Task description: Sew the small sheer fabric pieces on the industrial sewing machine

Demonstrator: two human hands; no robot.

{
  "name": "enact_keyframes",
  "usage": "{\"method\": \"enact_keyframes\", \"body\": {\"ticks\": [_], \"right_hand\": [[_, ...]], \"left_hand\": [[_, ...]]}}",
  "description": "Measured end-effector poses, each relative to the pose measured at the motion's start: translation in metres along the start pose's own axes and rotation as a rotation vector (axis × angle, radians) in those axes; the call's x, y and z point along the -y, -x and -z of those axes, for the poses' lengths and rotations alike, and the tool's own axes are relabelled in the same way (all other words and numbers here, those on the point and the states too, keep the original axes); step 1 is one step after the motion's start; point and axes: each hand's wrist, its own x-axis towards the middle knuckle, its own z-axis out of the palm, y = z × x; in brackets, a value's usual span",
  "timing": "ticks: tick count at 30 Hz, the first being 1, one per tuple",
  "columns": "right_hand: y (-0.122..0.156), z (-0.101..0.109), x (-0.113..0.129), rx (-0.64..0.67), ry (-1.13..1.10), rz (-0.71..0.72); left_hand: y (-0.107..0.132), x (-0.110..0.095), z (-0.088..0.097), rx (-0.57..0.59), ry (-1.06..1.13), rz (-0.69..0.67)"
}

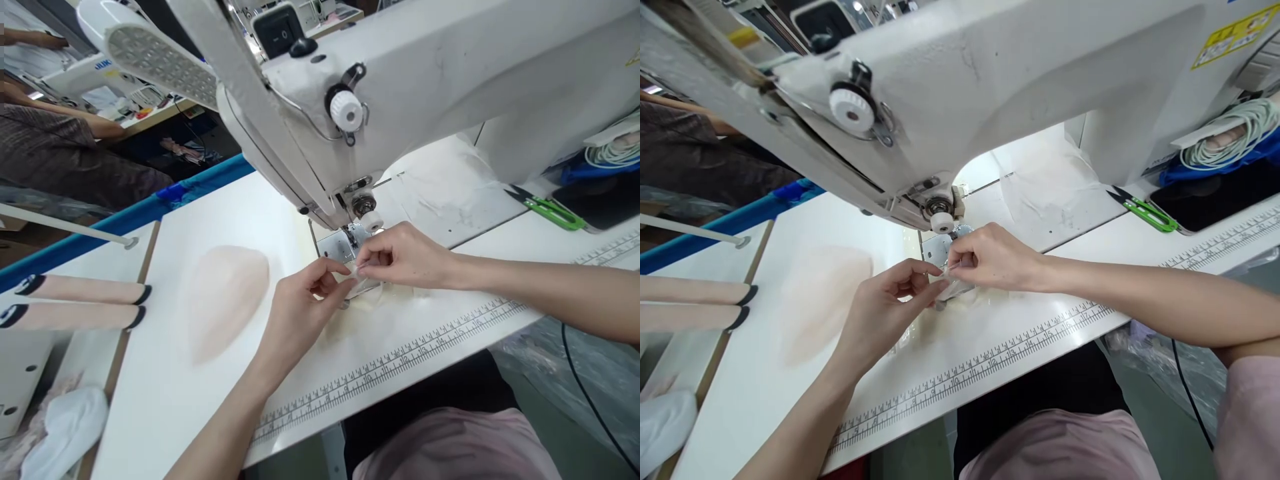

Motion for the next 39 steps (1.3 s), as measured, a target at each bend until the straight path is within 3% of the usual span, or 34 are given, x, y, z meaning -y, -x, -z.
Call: {"method": "enact_keyframes", "body": {"ticks": [7, 15, 22, 39], "right_hand": [[0.002, 0.0, 0.0, -0.013, 0.075, 0.126], [0.006, -0.005, -0.006, -0.105, 0.185, 0.239], [0.007, -0.006, -0.007, -0.126, 0.189, 0.307], [0.008, -0.007, -0.008, -0.119, 0.214, 0.327]], "left_hand": [[0.006, 0.003, -0.008, -0.014, -0.087, -0.098], [0.014, 0.003, -0.012, -0.262, -0.22, -0.292], [0.013, 0.01, -0.014, -0.34, -0.252, -0.429], [0.012, 0.01, -0.014, -0.339, -0.24, -0.428]]}}
